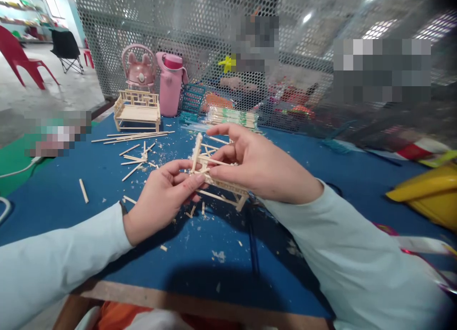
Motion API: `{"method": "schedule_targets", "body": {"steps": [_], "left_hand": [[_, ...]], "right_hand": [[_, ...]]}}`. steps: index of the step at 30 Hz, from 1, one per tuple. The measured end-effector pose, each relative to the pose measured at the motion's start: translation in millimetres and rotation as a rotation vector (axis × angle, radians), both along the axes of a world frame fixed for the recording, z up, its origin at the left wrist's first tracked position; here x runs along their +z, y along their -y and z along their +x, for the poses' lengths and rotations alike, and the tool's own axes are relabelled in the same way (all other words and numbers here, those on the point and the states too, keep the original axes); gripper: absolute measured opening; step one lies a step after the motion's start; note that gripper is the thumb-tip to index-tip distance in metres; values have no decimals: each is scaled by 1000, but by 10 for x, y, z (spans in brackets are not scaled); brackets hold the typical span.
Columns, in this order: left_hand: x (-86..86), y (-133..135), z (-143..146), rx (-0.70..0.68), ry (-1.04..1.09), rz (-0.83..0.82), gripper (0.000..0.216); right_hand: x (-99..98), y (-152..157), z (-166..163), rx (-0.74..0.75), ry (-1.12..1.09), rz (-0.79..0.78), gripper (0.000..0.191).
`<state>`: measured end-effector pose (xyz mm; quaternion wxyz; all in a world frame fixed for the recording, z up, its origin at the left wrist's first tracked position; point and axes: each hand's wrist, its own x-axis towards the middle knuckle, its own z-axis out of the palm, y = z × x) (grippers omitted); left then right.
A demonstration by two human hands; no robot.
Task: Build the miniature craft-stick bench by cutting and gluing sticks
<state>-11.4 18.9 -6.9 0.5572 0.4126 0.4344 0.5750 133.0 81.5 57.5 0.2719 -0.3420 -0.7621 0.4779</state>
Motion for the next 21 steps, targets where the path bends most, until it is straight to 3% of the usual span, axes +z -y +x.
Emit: {"method": "schedule_targets", "body": {"steps": [21], "left_hand": [[10,-3,12,4,2,-19,25]], "right_hand": [[-5,-29,43,13,15,-105,42]]}}
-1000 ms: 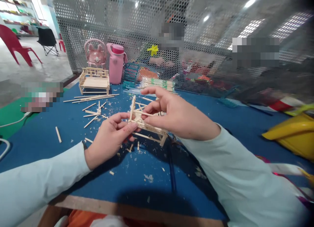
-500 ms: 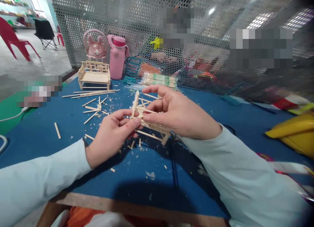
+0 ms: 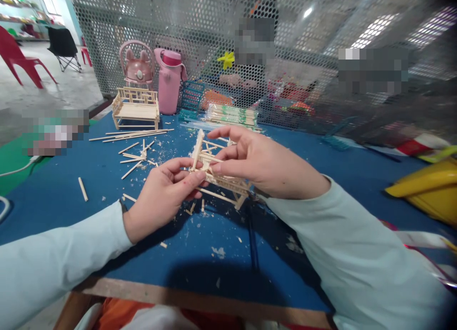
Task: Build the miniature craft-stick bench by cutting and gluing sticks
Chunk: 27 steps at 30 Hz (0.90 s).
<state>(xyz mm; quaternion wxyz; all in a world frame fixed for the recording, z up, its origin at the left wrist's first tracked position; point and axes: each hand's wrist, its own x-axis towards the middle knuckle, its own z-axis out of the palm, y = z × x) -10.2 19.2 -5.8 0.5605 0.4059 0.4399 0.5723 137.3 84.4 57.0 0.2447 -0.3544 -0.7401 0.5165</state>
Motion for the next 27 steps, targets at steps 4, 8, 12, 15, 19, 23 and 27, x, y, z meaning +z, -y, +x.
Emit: {"method": "schedule_targets", "body": {"steps": [4,8,12,15,19,23,27], "left_hand": [[13,5,-5,-6,31,-12,23],[2,1,-5,-18,31,10,22],[-8,0,-3,-32,23,18,23],[-4,10,-2,-30,37,11,25],[0,7,-18,-31,62,-3,27],[-2,-41,-70,-26,91,0,32],[-1,-96,-130,-17,132,39,37]], "right_hand": [[-15,-22,4,-11,-17,43,34],[-9,-3,-23,-35,16,96,35],[9,29,-45,-31,13,140,36],[17,44,-61,-33,24,121,35],[47,28,-64,-106,8,176,28],[140,10,28,-343,-247,563,9],[208,50,253,-538,-261,900,26]]}}
